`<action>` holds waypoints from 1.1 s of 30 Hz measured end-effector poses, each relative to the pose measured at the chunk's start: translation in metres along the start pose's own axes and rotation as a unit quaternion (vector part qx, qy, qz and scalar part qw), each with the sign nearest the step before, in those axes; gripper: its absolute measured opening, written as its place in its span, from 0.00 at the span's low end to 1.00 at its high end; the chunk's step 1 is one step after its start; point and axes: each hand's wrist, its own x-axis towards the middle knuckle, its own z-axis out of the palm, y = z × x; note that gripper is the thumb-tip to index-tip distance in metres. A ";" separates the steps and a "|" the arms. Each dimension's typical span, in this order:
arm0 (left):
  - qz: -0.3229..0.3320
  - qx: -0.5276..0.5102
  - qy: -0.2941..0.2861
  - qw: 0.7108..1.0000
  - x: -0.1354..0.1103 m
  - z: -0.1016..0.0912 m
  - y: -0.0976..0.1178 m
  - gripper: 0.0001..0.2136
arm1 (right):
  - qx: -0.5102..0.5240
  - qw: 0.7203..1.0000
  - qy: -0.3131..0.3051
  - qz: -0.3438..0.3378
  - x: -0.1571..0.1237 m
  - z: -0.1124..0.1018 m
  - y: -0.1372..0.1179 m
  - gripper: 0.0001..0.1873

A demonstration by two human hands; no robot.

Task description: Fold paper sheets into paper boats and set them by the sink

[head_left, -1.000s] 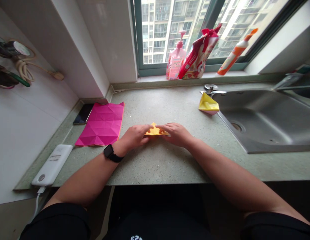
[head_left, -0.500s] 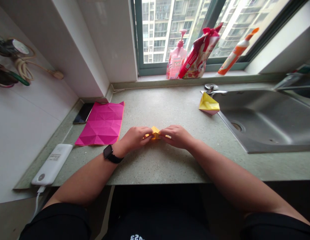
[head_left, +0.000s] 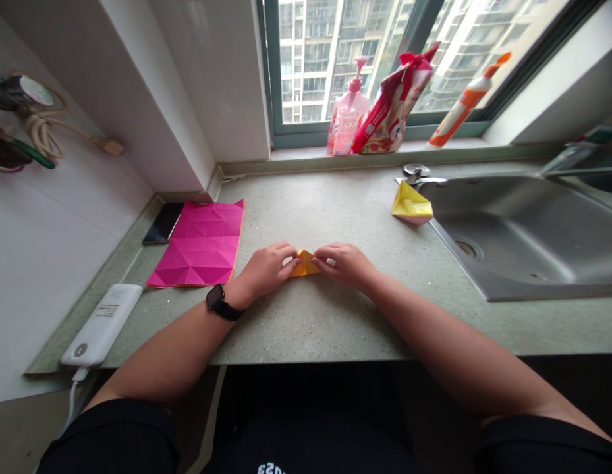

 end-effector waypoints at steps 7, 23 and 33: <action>-0.032 0.068 0.003 0.997 0.007 0.010 -0.004 0.07 | 0.008 0.998 0.002 0.064 0.007 0.007 -0.004 0.14; 0.077 0.139 -0.008 0.987 0.006 0.014 -0.008 0.12 | -0.079 0.992 0.041 0.093 0.007 0.025 -0.003 0.06; 0.101 0.075 -0.069 0.990 0.006 0.010 -0.014 0.10 | -0.087 0.993 0.047 0.067 0.005 0.025 -0.002 0.11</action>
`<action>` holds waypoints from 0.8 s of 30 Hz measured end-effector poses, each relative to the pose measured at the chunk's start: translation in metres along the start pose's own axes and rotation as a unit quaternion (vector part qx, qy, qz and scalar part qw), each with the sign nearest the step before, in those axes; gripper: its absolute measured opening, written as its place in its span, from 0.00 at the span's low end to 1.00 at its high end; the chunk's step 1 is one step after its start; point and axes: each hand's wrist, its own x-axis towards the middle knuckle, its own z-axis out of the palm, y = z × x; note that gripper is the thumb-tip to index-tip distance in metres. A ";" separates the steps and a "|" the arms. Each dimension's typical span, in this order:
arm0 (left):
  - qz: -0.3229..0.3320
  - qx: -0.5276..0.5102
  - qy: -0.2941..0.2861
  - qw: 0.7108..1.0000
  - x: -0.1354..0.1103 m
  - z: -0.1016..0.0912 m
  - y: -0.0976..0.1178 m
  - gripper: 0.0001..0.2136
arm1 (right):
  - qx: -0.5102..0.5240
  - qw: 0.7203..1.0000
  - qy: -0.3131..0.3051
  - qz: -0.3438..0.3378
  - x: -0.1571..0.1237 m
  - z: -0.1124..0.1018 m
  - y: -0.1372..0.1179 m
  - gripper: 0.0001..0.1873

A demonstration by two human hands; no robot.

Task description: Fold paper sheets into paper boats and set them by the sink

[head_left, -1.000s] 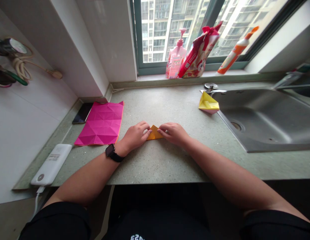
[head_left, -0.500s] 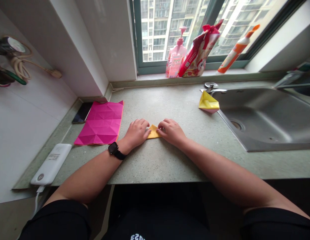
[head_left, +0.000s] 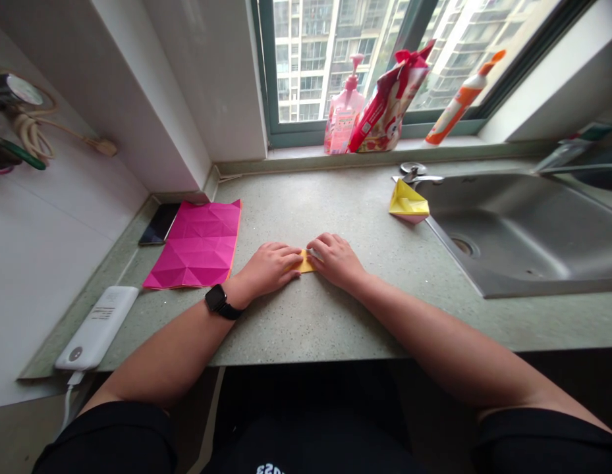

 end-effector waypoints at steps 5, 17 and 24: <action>-0.008 -0.026 0.009 1.000 0.001 0.004 -0.006 0.10 | 0.002 1.000 -0.016 0.007 -0.001 -0.001 0.000 0.12; -0.017 -0.015 -0.012 1.000 0.001 0.003 -0.007 0.09 | 0.026 0.997 -0.078 -0.009 -0.004 0.007 0.014 0.33; -0.026 -0.027 -0.025 0.999 0.001 0.004 -0.007 0.11 | 0.030 0.989 -0.138 0.043 -0.004 0.011 0.047 0.47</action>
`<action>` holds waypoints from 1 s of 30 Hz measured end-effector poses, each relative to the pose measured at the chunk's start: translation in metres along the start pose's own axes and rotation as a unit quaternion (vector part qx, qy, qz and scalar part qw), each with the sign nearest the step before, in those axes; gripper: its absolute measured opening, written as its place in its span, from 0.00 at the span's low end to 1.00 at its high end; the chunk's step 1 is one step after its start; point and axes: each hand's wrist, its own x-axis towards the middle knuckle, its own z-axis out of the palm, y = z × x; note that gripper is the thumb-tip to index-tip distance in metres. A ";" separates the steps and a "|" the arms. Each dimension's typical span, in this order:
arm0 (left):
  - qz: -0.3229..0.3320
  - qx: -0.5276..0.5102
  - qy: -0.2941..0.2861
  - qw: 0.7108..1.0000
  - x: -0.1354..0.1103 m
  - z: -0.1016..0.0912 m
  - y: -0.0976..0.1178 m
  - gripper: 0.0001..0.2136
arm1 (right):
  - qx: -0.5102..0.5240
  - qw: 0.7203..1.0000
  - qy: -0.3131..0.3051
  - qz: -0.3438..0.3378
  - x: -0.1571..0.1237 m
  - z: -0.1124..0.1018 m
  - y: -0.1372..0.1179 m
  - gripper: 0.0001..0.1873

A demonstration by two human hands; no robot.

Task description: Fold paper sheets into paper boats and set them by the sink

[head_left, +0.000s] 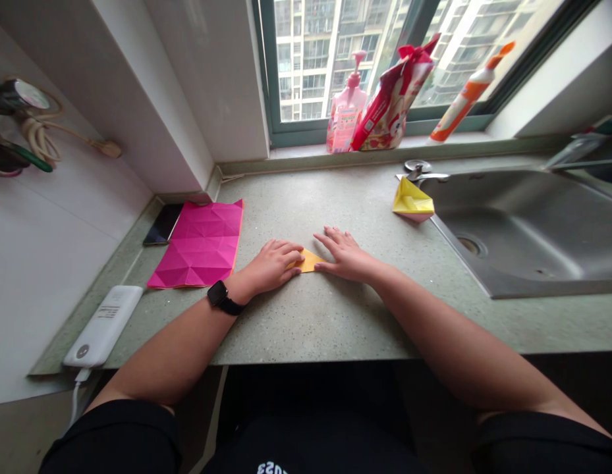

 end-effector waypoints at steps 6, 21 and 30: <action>0.001 -0.002 -0.011 1.000 -0.001 0.001 -0.001 0.12 | 0.013 1.000 -0.024 0.011 -0.004 -0.014 0.033 0.52; -0.002 -0.039 0.028 0.999 0.002 0.001 0.001 0.09 | 0.080 0.989 0.072 -0.102 -0.004 -0.026 -0.016 0.11; -0.052 -0.025 0.067 0.996 0.005 0.009 0.009 0.12 | 0.034 0.994 0.052 -0.095 0.000 -0.012 -0.027 0.19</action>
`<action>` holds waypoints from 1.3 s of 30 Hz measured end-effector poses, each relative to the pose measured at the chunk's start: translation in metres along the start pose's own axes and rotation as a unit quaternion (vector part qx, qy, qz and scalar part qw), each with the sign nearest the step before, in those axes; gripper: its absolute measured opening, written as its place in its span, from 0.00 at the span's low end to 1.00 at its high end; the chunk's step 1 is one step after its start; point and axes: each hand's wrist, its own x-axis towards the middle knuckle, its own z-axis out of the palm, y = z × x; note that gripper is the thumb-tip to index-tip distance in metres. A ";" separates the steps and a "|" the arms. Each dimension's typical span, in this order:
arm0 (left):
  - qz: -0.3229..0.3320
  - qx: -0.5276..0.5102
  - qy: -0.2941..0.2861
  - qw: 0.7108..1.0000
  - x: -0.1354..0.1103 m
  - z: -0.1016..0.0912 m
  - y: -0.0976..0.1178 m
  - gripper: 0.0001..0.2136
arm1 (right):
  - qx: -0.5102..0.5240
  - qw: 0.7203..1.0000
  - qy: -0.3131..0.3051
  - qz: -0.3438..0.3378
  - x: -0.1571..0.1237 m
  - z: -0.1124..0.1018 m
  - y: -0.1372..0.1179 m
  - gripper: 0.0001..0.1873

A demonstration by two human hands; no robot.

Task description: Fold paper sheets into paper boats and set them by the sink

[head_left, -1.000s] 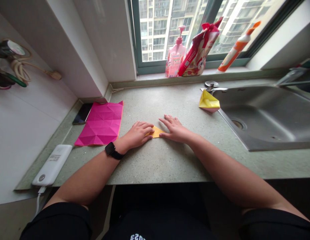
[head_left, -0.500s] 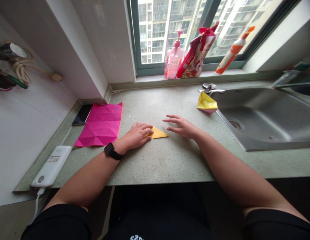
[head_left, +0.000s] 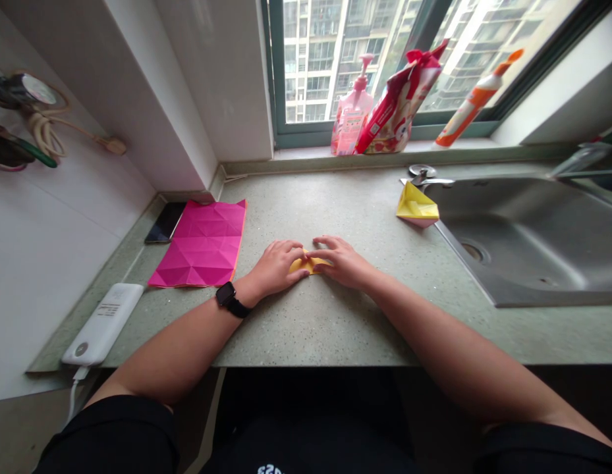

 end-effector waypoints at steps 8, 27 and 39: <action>-0.006 -0.006 -0.066 0.998 -0.003 -0.002 -0.012 0.17 | -0.001 1.000 0.001 0.004 -0.001 0.001 0.000 0.20; -0.033 -0.037 -0.178 0.983 -0.018 -0.035 -0.058 0.45 | 0.005 1.000 -0.017 0.010 0.000 0.003 0.005 0.21; -0.023 0.042 -0.140 0.989 -0.003 -0.004 -0.021 0.33 | 0.012 1.000 -0.015 0.010 -0.001 0.003 0.006 0.22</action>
